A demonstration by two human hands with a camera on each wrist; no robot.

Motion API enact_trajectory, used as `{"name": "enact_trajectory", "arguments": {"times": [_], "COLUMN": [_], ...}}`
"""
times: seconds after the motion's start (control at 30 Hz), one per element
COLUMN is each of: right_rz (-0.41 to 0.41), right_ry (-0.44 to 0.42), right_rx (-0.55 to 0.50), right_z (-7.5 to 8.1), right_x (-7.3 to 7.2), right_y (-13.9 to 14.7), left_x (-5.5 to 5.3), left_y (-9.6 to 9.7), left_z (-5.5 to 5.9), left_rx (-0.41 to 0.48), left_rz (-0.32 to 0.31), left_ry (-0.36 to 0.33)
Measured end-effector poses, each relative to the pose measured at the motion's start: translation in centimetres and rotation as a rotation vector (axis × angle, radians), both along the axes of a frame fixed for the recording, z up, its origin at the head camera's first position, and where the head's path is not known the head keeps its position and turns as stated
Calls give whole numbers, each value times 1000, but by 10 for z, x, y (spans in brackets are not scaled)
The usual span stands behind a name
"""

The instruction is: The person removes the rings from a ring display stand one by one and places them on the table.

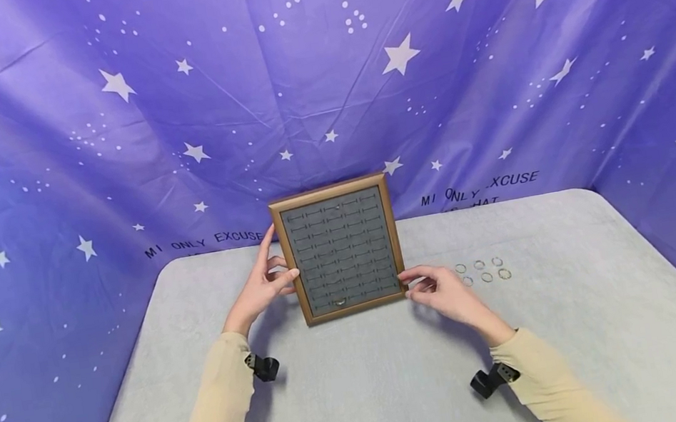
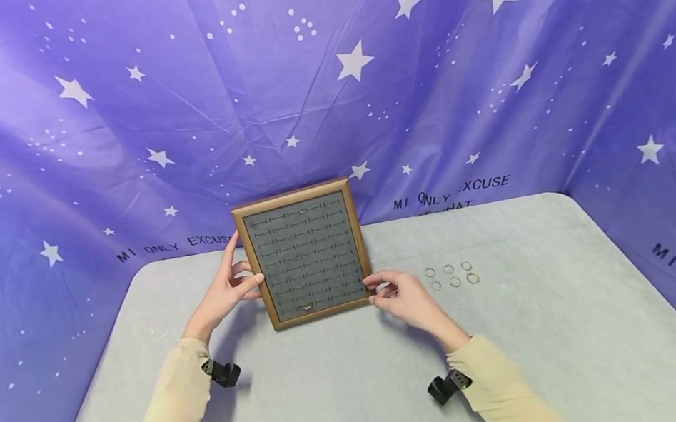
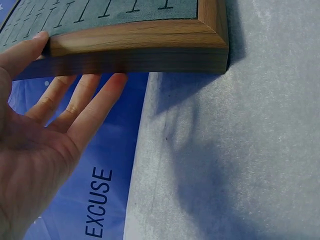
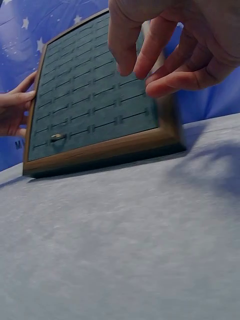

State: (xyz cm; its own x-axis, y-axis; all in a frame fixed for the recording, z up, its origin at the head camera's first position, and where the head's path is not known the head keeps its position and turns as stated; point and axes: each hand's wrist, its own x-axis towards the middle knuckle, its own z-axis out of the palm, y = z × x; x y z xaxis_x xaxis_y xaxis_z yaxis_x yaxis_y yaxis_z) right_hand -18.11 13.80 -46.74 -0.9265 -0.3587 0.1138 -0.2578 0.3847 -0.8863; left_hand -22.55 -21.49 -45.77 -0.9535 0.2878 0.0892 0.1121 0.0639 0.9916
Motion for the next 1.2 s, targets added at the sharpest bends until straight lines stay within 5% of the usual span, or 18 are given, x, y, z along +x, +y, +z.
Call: {"name": "enact_trajectory", "arguments": {"times": [0.4, 0.73, 0.97, 1.2], "right_rz": [102, 146, 108, -3], "right_ry": [36, 96, 154, 247], "right_rx": [-25, 18, 126, 273], "right_z": [-9, -11, -15, -16], "right_x": [-3, -6, -3, 0], "right_y": [-40, -75, -99, -111], "left_x": [0, 0, 2, 13], "left_y": [-2, -2, -1, 4], "left_z": [-1, 0, 3, 23], "left_rx": [29, 7, 16, -7], "left_rz": [18, 26, 28, 19], "left_ry": [-48, -15, -37, -20]}}
